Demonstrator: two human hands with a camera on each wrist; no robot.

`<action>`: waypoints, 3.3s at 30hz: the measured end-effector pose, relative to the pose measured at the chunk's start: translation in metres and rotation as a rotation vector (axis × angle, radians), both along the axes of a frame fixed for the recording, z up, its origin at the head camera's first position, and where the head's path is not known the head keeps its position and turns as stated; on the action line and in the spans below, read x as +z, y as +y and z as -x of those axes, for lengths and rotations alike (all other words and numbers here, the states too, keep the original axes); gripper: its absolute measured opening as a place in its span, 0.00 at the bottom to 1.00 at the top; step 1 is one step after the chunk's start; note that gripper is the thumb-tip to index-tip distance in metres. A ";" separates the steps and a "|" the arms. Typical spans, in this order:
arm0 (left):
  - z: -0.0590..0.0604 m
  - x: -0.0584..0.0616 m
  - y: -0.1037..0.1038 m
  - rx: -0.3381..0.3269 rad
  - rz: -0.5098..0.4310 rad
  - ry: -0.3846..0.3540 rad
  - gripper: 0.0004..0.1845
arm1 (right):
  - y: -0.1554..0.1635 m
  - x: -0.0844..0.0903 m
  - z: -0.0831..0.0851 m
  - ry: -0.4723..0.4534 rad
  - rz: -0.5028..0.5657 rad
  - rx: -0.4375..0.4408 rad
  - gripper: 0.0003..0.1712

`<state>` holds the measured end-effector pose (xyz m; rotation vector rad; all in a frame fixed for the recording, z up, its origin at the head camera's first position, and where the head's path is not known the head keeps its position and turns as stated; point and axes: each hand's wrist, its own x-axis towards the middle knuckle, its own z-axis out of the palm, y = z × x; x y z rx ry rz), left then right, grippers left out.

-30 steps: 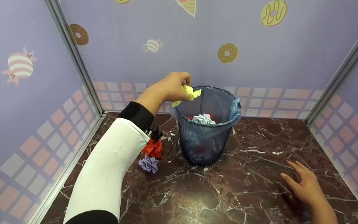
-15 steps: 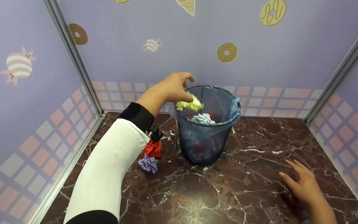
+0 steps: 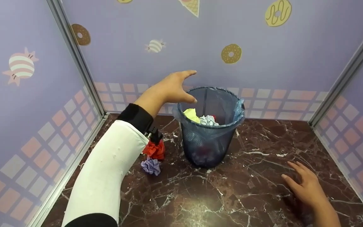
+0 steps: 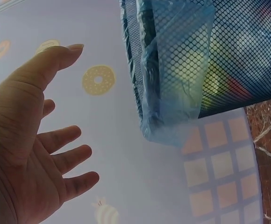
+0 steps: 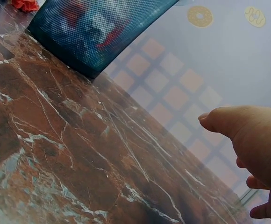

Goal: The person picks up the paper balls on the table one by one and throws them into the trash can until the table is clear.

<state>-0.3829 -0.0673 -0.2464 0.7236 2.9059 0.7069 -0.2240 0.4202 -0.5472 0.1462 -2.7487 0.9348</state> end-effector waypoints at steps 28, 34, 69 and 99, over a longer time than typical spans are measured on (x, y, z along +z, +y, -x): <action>-0.021 -0.082 -0.181 0.298 -0.060 -0.100 0.56 | -0.134 -0.013 0.019 0.115 -0.149 0.311 0.36; -0.018 -0.122 -0.211 0.333 -0.013 -0.098 0.53 | -0.166 -0.016 0.014 0.128 -0.178 0.408 0.34; -0.032 -0.250 -0.246 0.421 0.131 -0.118 0.31 | -0.217 -0.023 -0.003 0.051 -0.207 0.601 0.35; -0.041 -0.264 -0.258 0.409 0.053 -0.111 0.14 | -0.215 -0.021 0.001 0.063 -0.205 0.599 0.35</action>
